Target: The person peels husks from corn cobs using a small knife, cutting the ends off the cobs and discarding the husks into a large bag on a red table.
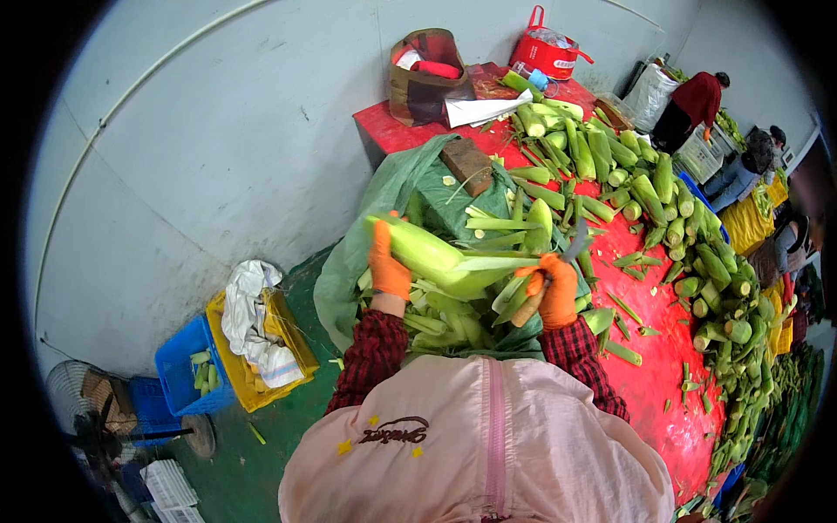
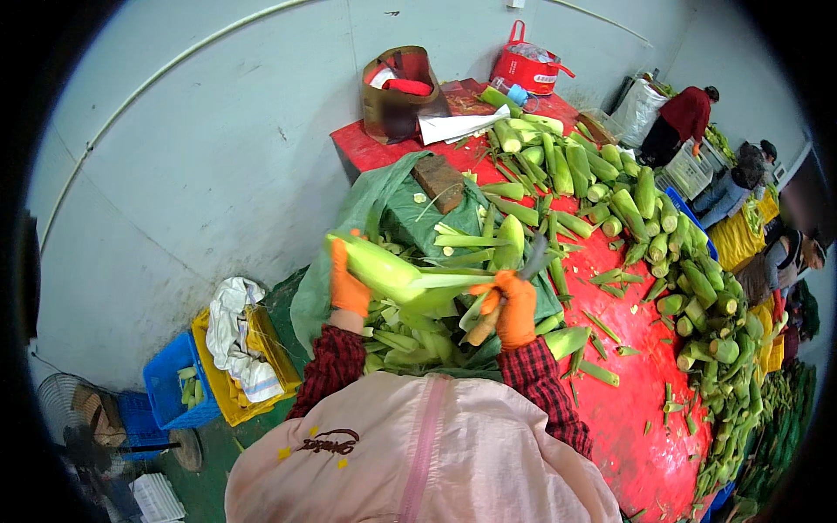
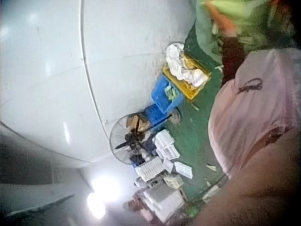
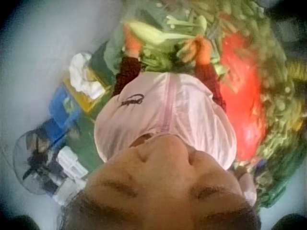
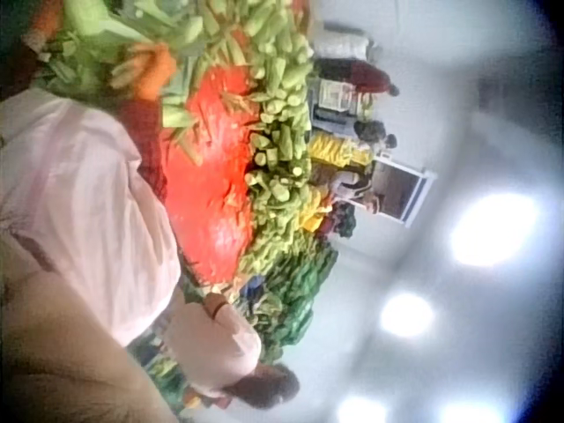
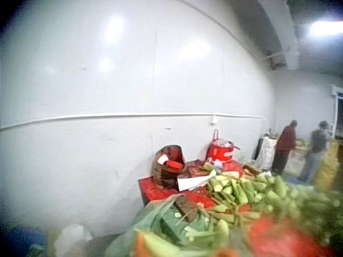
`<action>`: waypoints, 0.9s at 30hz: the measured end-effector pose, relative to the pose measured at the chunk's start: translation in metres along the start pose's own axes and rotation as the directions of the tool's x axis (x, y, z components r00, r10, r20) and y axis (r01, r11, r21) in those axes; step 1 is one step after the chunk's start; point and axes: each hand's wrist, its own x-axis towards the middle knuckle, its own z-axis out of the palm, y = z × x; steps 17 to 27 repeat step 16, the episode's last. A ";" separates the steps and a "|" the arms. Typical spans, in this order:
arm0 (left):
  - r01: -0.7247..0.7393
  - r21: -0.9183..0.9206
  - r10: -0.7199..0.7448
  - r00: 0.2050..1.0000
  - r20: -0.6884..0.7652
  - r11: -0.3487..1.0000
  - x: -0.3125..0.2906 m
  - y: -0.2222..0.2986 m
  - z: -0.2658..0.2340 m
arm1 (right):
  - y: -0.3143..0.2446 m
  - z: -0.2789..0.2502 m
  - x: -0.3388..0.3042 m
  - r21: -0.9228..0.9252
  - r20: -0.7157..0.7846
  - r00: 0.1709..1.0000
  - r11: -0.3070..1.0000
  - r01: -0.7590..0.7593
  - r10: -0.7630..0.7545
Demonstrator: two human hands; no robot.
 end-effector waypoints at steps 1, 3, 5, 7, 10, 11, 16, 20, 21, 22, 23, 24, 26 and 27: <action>0.025 -0.071 -0.024 1.000 0.013 0.997 0.003 0.015 -0.001 | 0.009 -0.025 0.009 0.059 -0.032 0.999 0.998 -0.005 0.007; -0.044 -0.031 0.043 0.999 -0.033 0.999 0.005 0.039 -0.010 | 0.010 -0.047 0.016 0.098 -0.055 0.998 0.994 0.045 -0.040; -0.037 0.098 0.040 0.999 -0.026 0.994 0.007 0.046 -0.009 | -0.007 -0.007 0.018 -0.094 0.018 0.998 0.994 -0.062 0.064; -0.011 0.223 -0.010 0.996 0.094 0.975 -0.001 0.032 0.002 | -0.017 0.042 0.018 -0.274 0.096 0.982 0.952 -0.133 0.165; -0.014 0.432 -0.095 0.969 0.229 0.902 -0.028 0.010 0.035 | -0.022 0.099 0.022 -0.477 0.265 0.947 0.878 -0.035 0.182; -0.044 0.489 -0.108 0.955 0.277 0.871 -0.036 0.007 0.042 | -0.019 0.103 0.028 -0.546 0.307 0.929 0.838 -0.008 0.209; -0.072 0.592 -0.174 0.922 0.347 0.803 -0.046 0.004 0.044 | -0.024 0.105 0.038 -0.648 0.424 0.834 0.762 0.006 0.354; -0.072 0.592 -0.174 0.922 0.347 0.803 -0.046 0.004 0.044 | -0.024 0.105 0.038 -0.648 0.424 0.834 0.762 0.006 0.354; -0.072 0.592 -0.174 0.922 0.347 0.803 -0.046 0.004 0.044 | -0.024 0.105 0.038 -0.648 0.424 0.834 0.762 0.006 0.354; -0.072 0.592 -0.174 0.922 0.347 0.803 -0.046 0.004 0.044 | -0.024 0.105 0.038 -0.648 0.424 0.834 0.762 0.006 0.354; -0.072 0.592 -0.174 0.922 0.347 0.803 -0.046 0.004 0.044 | -0.024 0.105 0.038 -0.648 0.424 0.834 0.762 0.006 0.354; -0.072 0.592 -0.174 0.922 0.347 0.803 -0.046 0.004 0.044 | -0.024 0.105 0.038 -0.648 0.424 0.834 0.762 0.006 0.354; -0.072 0.592 -0.174 0.922 0.347 0.803 -0.046 0.004 0.044 | -0.024 0.105 0.038 -0.648 0.424 0.834 0.762 0.006 0.354; -0.072 0.592 -0.174 0.922 0.347 0.803 -0.046 0.004 0.044 | -0.024 0.105 0.038 -0.648 0.424 0.834 0.762 0.006 0.354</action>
